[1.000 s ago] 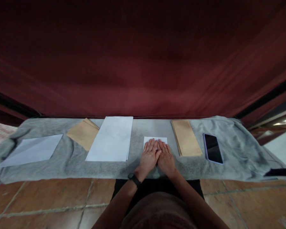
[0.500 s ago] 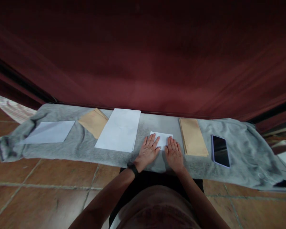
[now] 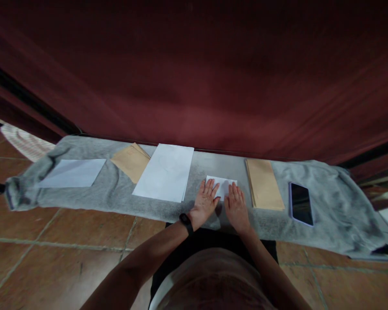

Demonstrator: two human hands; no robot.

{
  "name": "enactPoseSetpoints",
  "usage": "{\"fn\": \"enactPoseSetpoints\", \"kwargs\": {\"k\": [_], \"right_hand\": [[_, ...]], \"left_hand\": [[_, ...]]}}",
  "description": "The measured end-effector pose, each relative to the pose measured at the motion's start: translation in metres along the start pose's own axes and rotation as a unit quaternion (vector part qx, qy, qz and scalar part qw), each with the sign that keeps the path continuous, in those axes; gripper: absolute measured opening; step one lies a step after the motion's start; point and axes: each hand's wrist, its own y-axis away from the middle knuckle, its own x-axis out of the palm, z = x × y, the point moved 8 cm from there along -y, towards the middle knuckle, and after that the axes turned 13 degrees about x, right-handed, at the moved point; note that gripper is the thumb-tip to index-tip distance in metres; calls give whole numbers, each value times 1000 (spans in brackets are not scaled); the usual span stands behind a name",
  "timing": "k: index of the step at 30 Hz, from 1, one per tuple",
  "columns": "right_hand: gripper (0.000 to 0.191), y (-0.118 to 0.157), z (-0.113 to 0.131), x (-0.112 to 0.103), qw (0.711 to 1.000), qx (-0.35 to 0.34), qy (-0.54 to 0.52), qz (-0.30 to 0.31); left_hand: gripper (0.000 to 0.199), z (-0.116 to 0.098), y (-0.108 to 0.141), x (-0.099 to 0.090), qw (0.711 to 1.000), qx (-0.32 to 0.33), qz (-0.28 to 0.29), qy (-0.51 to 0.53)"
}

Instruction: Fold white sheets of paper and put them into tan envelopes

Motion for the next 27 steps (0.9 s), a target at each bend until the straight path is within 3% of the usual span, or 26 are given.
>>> {"fn": "enactPoseSetpoints", "kwargs": {"k": [3,6,16,22,27], "right_hand": [[55,5,20,10,997,-54,-22,47],[56,10,25,17,996,-60,-13,61],[62,15,8,14,999,-30,22,16],[65,15,3,9,998,-30,49,-15],[67,16,-6,6,996,-28,72,-51]], "left_hand": [[61,0,-1,3,1000,3,10,-8],[61,-1,-1,5,1000,6,14,-10],[59,0,2,-1,1000,18,0,-18],[68,13,13,-1,998,-34,-57,0],[68,18,15,2,996,-57,-72,-6]]}}
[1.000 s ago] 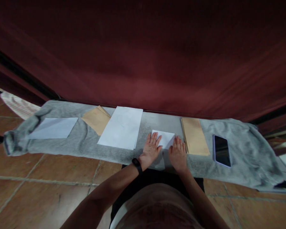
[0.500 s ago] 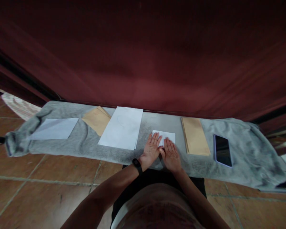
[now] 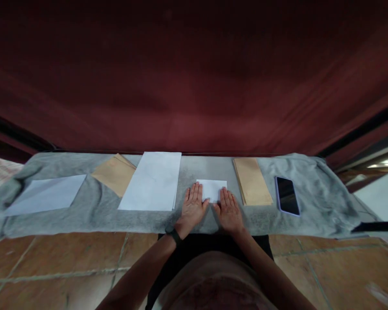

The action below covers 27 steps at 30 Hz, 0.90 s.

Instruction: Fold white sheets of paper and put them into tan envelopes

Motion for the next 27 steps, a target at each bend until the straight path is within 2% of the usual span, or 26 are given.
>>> {"fn": "enactPoseSetpoints", "kwargs": {"k": [9,11,15,19,22,27], "right_hand": [[65,1,-10,3,1000,18,20,8],[64,1,-10,3,999,23,24,10],[59,1,-8,2,999,29,35,13],[59,1,-5,0,999,19,38,15],[55,0,-5,-1,999,24,35,16],[51,-1,-10,-1,998,48,15,28]], "left_hand": [[59,2,-1,-12,1000,-24,-18,-5],[57,-9,-7,-15,1000,0,-30,4],[55,-47,-26,-11,992,103,-17,63],[56,-65,-42,0,986,138,9,88],[56,-60,-47,3,988,137,7,75],[57,-32,-43,4,994,96,12,46]]}}
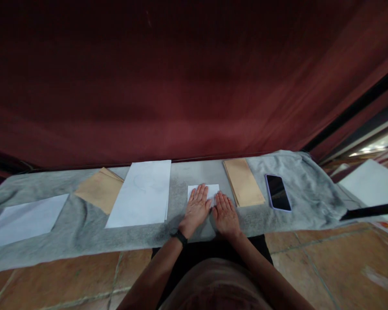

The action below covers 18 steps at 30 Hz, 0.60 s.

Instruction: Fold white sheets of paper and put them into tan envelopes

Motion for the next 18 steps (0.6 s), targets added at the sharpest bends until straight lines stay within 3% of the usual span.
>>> {"fn": "enactPoseSetpoints", "kwargs": {"k": [5,13,18], "right_hand": [[53,-16,0,0,999,21,-17,26],[52,-42,39,15,996,-46,-52,55],[58,-44,28,19,999,-28,-31,28]], "left_hand": [[58,20,11,-2,999,-32,5,-20],[56,23,13,1,999,-27,18,-36],[57,28,16,-1,998,-49,3,-29]]}}
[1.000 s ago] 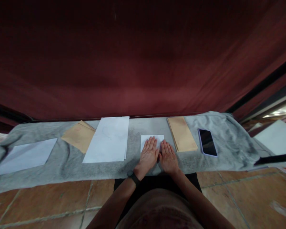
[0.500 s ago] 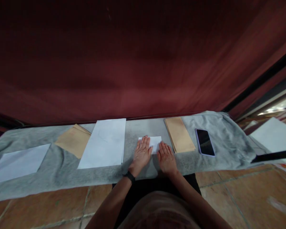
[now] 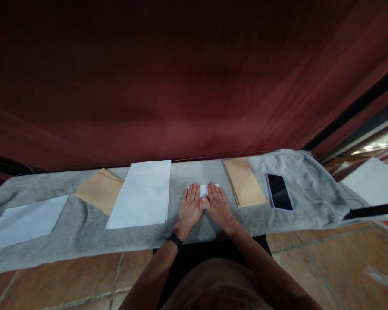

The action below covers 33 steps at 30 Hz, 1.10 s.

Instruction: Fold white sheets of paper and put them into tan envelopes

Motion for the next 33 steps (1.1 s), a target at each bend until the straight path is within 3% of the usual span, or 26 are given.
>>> {"fn": "enactPoseSetpoints", "kwargs": {"k": [7,25,28,33], "right_hand": [[62,3,-21,-4,999,32,21,-15],[62,15,-37,-15,996,57,39,-47],[62,15,-37,-15,996,56,39,-53],[62,16,-38,-14,996,56,38,-63]], "left_hand": [[60,14,8,-6,999,-37,-17,-3],[58,31,24,-16,996,-83,-41,-20],[58,23,27,-24,995,-75,-69,-14],[51,-17,26,-16,998,56,-29,18]]}}
